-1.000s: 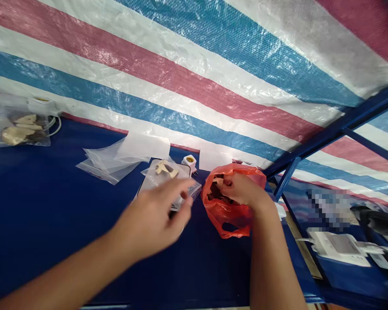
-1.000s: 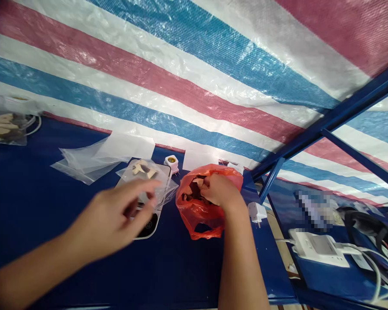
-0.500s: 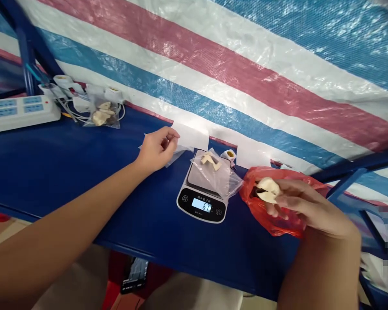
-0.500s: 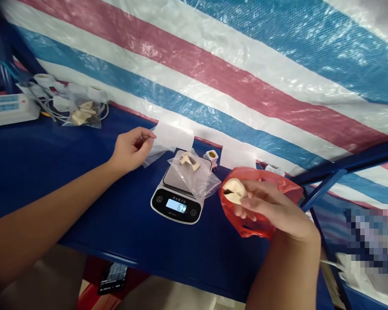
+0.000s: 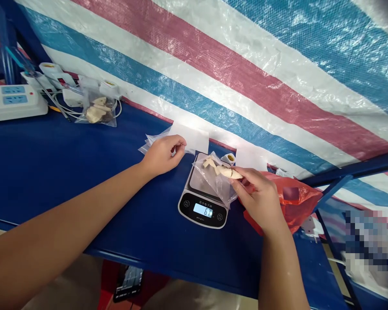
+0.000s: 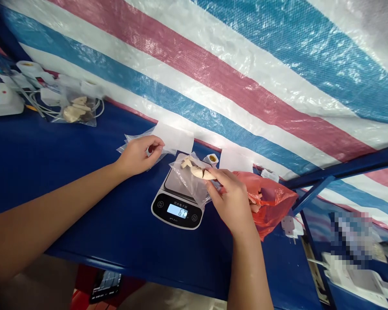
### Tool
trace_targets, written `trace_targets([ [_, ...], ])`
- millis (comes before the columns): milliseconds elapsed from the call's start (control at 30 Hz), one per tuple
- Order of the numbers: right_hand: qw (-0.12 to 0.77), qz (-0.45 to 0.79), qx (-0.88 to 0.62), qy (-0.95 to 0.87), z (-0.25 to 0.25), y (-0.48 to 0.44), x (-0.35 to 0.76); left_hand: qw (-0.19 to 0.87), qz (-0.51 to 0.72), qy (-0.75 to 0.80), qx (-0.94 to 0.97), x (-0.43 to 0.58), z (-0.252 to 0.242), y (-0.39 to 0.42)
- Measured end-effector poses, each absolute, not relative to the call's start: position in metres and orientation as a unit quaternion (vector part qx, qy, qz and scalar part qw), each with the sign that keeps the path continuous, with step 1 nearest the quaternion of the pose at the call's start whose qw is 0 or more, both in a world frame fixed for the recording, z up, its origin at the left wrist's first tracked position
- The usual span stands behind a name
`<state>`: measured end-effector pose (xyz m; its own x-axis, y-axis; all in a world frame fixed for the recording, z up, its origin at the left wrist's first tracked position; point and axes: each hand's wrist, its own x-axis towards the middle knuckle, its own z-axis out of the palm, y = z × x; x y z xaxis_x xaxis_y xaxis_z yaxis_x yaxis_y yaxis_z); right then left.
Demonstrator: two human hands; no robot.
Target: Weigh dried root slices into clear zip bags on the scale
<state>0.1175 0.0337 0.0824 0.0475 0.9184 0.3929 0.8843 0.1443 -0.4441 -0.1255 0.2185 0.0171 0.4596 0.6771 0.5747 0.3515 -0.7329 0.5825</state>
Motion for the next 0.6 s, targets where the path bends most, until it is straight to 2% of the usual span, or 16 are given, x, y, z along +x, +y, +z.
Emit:
trace_targets([
  [100,0.283,0.009,-0.647,-0.708,0.082,0.035,0.115,0.209,0.404,0.31,0.835,-0.125,0.017,0.218],
  [200,0.272,0.046,-0.636,-0.72,0.082,0.032,0.12,0.215,0.397,0.317,0.834,-0.125,0.018,0.218],
  [367,0.344,0.072,-0.67,-0.654,0.085,0.026,0.138,0.215,0.397,0.313,0.835,-0.125,0.018,0.218],
  [600,0.383,0.042,-0.708,-0.592,0.079,0.033,0.13,0.208,0.405,0.313,0.833,-0.125,0.018,0.218],
])
